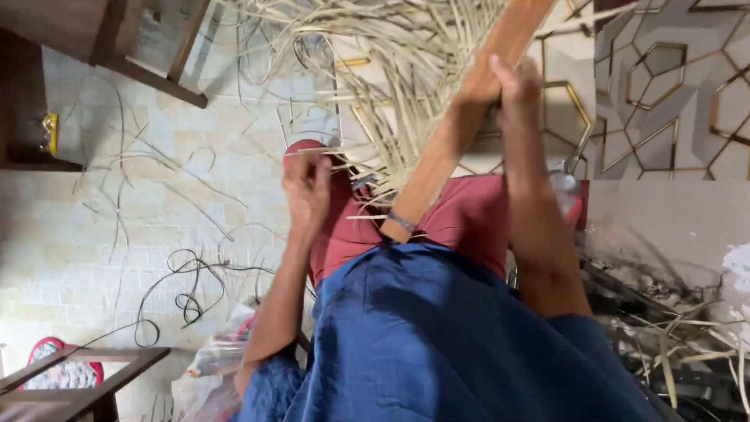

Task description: The person weaves dried palm leaves into a mat using a wooden frame. They trim excess strands with scissors, then interlace the leaves by hand to form a tight weave.

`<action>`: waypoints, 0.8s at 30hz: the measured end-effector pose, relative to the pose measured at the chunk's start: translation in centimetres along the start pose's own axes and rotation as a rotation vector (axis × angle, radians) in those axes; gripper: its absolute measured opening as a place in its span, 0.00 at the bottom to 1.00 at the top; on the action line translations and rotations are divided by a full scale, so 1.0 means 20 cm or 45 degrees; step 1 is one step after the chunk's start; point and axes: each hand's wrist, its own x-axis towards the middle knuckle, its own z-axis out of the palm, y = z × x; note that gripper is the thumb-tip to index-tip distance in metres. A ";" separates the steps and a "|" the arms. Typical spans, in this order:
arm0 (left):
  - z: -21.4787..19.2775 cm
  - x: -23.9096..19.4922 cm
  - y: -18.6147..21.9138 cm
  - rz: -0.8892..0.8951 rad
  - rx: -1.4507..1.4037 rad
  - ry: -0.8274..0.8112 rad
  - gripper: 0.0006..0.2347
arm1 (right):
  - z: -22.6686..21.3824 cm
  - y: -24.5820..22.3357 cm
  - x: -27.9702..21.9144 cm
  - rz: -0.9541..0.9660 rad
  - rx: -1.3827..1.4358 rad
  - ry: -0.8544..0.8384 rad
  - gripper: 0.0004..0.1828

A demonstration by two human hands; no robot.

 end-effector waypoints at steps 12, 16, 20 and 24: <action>0.30 -0.55 -0.07 -0.687 -0.539 -0.861 0.09 | -0.27 0.34 0.11 -0.499 -0.818 0.145 0.18; 0.20 -0.44 0.07 -0.929 -0.749 -1.112 0.32 | -0.03 0.12 -0.38 -0.576 -0.911 0.071 0.28; 0.16 -0.35 0.07 -0.882 -0.422 -0.651 0.32 | 0.13 0.11 -0.62 -0.432 -0.887 0.075 0.40; 0.15 -0.29 0.00 -0.391 -0.333 0.134 0.11 | 0.14 0.30 -0.57 -0.403 -1.063 0.142 0.50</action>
